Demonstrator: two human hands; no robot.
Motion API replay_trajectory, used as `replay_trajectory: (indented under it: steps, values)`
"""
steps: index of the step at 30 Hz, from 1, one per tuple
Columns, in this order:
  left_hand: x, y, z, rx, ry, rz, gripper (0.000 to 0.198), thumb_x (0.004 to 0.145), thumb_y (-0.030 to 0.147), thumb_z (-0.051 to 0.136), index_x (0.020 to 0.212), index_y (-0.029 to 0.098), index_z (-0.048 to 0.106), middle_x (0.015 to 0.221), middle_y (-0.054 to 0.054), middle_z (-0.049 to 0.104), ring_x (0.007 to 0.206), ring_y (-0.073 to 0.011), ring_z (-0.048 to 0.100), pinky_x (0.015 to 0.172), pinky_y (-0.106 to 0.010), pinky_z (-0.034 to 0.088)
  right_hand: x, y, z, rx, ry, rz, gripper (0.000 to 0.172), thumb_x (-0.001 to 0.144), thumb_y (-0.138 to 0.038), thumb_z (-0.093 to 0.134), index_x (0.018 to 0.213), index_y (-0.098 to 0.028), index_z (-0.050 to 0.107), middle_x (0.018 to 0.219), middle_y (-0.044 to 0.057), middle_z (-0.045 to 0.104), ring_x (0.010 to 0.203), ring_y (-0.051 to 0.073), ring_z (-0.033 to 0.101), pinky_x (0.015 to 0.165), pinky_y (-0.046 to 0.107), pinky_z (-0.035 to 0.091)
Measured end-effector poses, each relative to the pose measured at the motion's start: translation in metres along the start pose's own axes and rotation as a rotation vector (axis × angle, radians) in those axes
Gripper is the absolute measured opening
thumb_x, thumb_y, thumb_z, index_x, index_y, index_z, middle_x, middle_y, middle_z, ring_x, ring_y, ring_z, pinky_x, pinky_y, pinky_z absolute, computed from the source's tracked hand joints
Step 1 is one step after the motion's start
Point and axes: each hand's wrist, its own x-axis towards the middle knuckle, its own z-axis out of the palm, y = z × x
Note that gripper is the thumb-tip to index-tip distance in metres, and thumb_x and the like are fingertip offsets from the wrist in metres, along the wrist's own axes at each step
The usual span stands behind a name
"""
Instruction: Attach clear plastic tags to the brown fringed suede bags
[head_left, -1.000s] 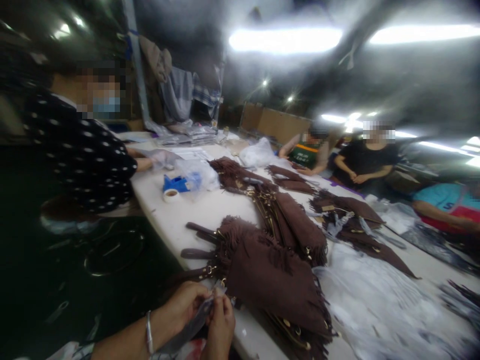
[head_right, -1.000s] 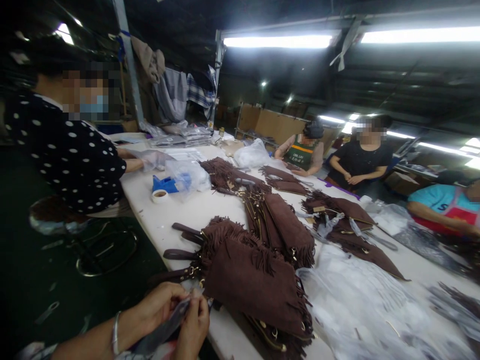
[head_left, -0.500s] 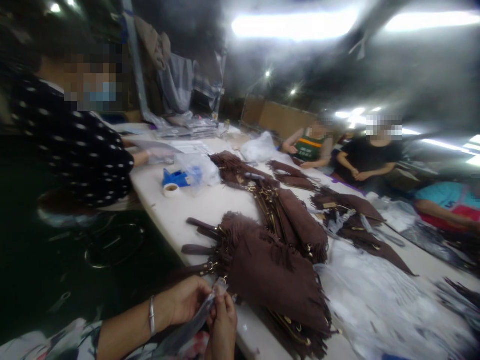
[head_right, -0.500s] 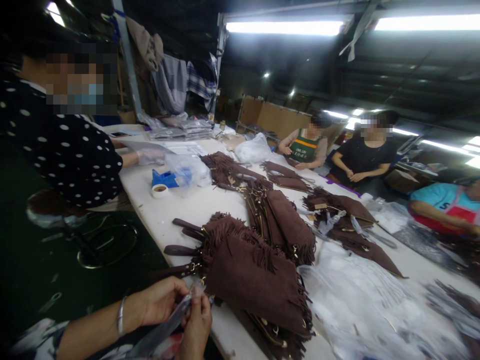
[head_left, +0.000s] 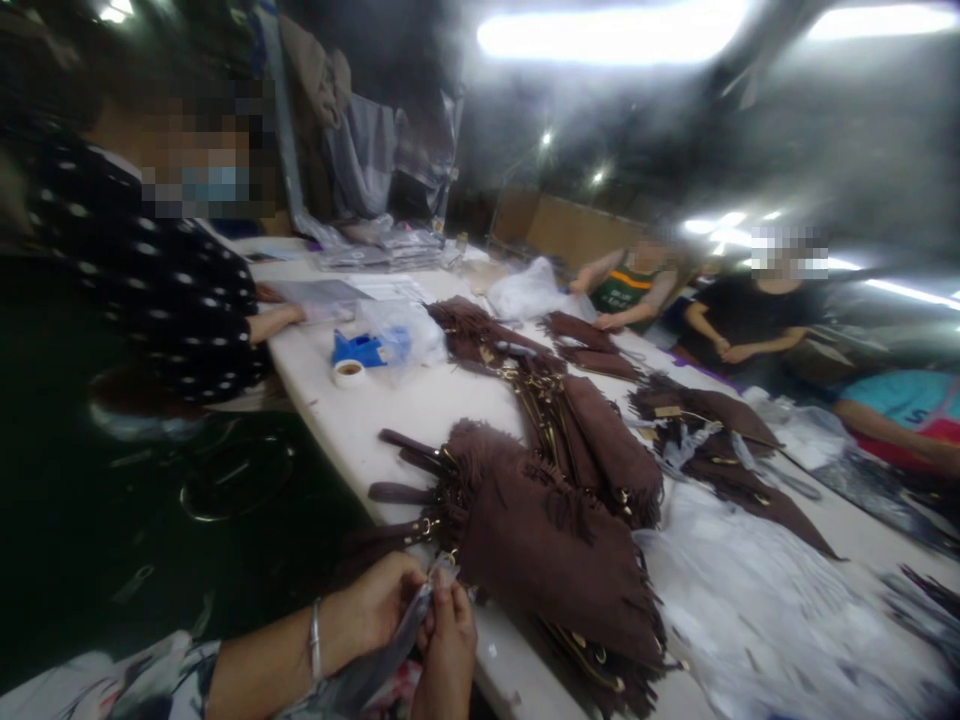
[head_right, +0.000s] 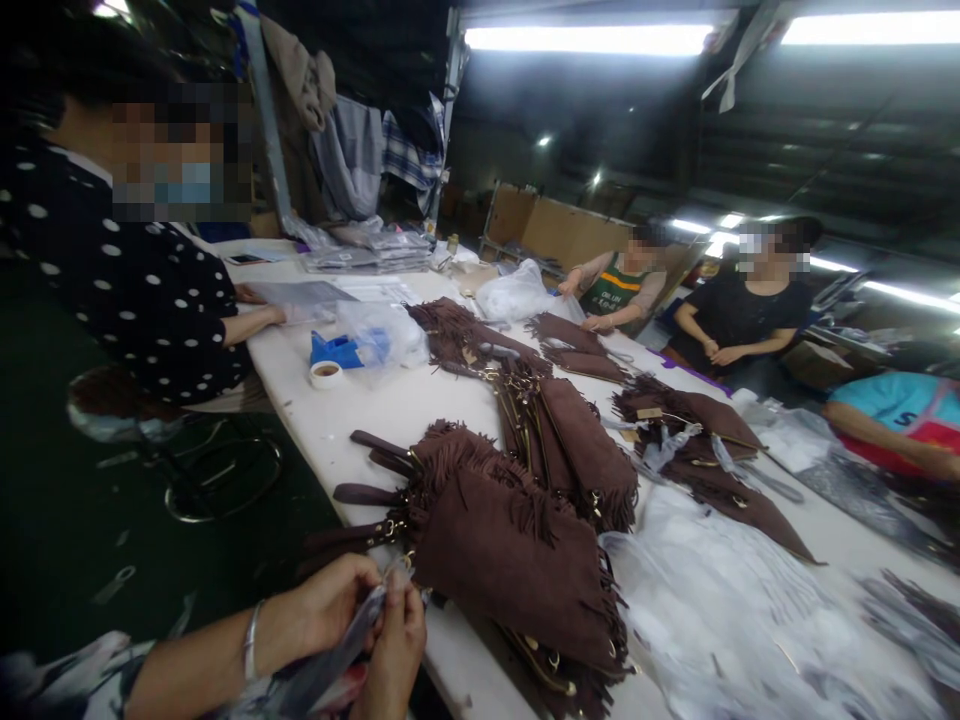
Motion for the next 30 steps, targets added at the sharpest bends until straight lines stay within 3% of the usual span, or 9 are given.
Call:
replay_trajectory:
  steps: [7,10,15,19,24,30]
  values:
    - [-0.007,0.016,0.007,0.096,-0.127,-0.164,0.008,0.057,0.018,0.056,0.064,0.017,0.061,0.054,-0.009,0.067,0.049,-0.0252,0.064,0.05,-0.035,0.052,0.0,-0.007,-0.003,0.021,-0.066,0.043,0.047,0.068,-0.058,0.076,0.089,-0.018,0.064,0.049,-0.009,0.046,0.04,0.006,0.038,0.038,0.018,0.023]
    - [-0.011,0.015,0.008,0.161,-0.138,-0.101,0.008,0.058,0.016,0.057,0.065,0.016,0.061,0.055,-0.009,0.067,0.051,-0.0244,0.065,0.053,-0.035,0.053,-0.006,-0.014,-0.003,0.017,-0.084,0.06,0.047,0.069,-0.055,0.076,0.093,-0.017,0.065,0.055,-0.006,0.054,0.043,0.007,0.043,0.039,0.018,0.026]
    - [-0.011,0.013,0.0,0.198,-0.017,-0.011,0.003,0.06,0.016,0.061,0.062,0.015,0.059,0.051,-0.005,0.063,0.048,-0.021,0.062,0.052,-0.032,0.051,-0.01,-0.022,-0.001,0.021,-0.09,0.095,0.042,0.071,-0.05,0.077,0.096,-0.019,0.064,0.07,-0.001,0.063,0.051,0.008,0.052,0.043,0.017,0.032]
    - [-0.013,0.01,0.001,0.242,0.015,0.078,0.008,0.061,0.015,0.067,0.061,0.014,0.059,0.051,-0.003,0.063,0.046,-0.0179,0.06,0.051,-0.029,0.048,-0.009,-0.021,-0.001,0.039,-0.101,0.121,0.046,0.07,-0.049,0.077,0.101,-0.018,0.064,0.076,0.001,0.066,0.057,0.01,0.056,0.046,0.018,0.036]
    - [-0.024,0.013,0.007,0.308,-0.026,0.147,0.01,0.067,0.02,0.068,0.066,0.011,0.064,0.059,-0.007,0.066,0.052,-0.0178,0.062,0.055,-0.028,0.049,-0.007,-0.017,-0.003,0.041,-0.079,0.111,0.048,0.07,-0.047,0.078,0.106,-0.019,0.063,0.077,-0.001,0.065,0.058,0.009,0.056,0.048,0.018,0.037]
    - [-0.029,0.021,0.004,0.463,-0.16,0.11,0.031,0.078,0.039,0.069,0.083,0.009,0.069,0.071,-0.011,0.069,0.061,-0.0204,0.066,0.062,-0.032,0.053,-0.007,-0.016,-0.003,-0.043,-0.161,0.093,0.047,0.079,-0.053,0.068,0.11,-0.017,0.062,0.066,-0.004,0.058,0.052,0.009,0.049,0.044,0.017,0.032]
